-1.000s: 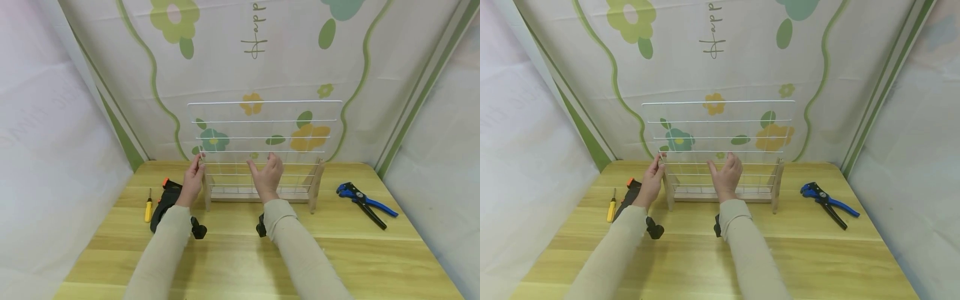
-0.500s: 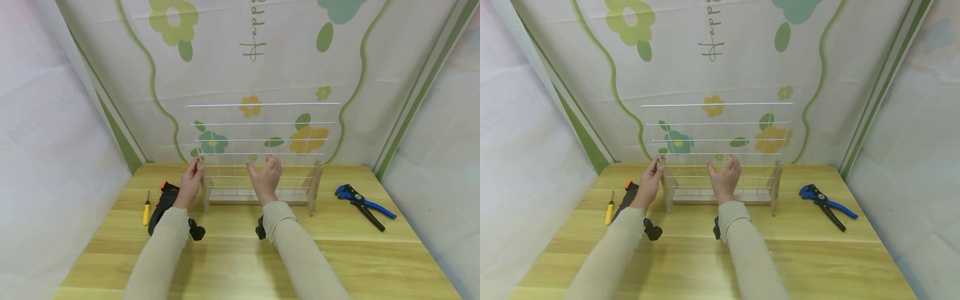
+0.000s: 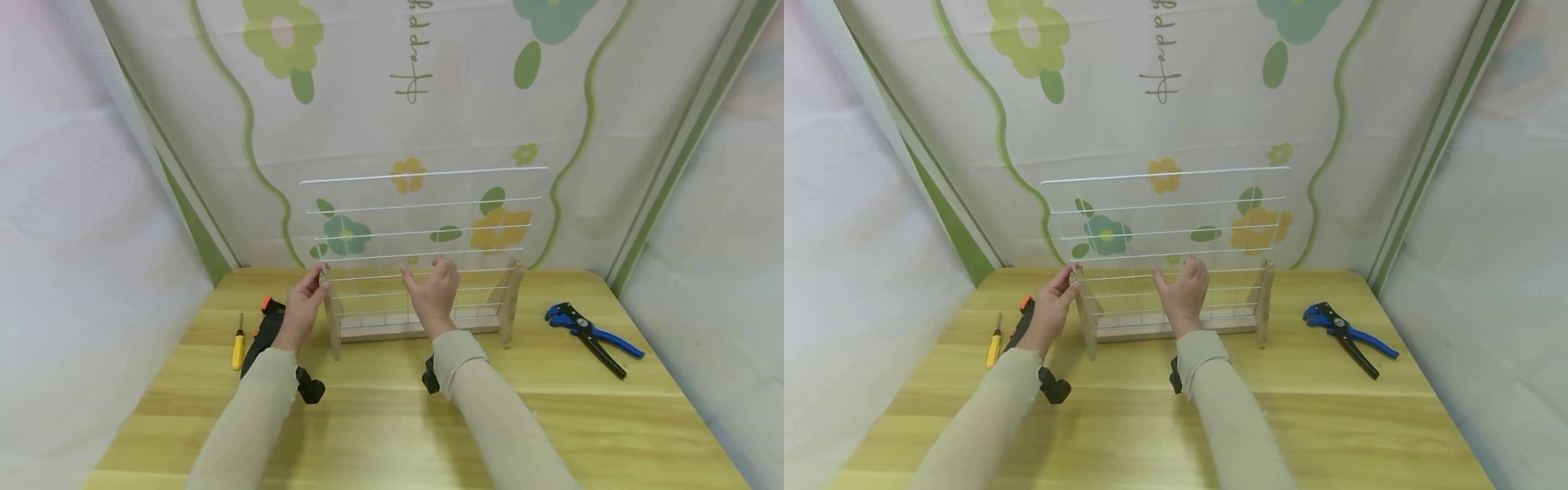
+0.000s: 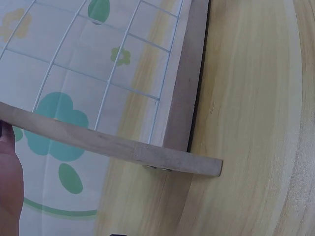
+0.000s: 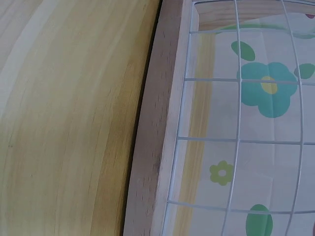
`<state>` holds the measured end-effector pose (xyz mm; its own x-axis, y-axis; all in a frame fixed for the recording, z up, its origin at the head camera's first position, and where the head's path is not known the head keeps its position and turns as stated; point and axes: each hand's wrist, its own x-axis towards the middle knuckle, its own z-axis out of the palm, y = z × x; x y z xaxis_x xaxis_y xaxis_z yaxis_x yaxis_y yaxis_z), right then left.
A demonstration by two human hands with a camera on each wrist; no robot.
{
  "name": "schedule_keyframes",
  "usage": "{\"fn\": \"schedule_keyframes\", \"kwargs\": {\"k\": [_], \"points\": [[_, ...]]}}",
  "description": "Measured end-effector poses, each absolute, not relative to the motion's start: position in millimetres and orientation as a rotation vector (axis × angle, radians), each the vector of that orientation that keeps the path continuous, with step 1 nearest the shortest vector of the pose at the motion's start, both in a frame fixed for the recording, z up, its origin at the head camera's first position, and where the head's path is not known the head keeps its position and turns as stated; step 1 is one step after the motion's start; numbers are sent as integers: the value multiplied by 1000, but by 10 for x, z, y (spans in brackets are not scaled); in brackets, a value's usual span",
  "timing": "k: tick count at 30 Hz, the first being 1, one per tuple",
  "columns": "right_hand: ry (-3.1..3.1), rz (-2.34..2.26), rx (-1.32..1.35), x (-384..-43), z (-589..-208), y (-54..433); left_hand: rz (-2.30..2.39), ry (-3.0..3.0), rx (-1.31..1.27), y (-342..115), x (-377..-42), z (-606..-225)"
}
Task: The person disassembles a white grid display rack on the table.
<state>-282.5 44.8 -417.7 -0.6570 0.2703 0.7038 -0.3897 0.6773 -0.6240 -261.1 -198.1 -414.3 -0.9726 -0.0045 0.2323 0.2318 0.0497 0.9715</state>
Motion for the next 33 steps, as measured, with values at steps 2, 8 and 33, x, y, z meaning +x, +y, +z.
{"fn": "schedule_keyframes", "kwargs": {"k": [2, 8, 33], "points": [[-2051, 1009, 104, -2814, -4184, 459, -2035, -2156, -244, -1991, -2583, -4148], [-2044, 997, 126, -2786, -4210, 473, -2052, -2152, -304, -2049, -2492, -4163], [-2012, 1084, 210, -2542, -4251, 451, -1971, -2170, -460, -2076, -2118, -4138]]}}
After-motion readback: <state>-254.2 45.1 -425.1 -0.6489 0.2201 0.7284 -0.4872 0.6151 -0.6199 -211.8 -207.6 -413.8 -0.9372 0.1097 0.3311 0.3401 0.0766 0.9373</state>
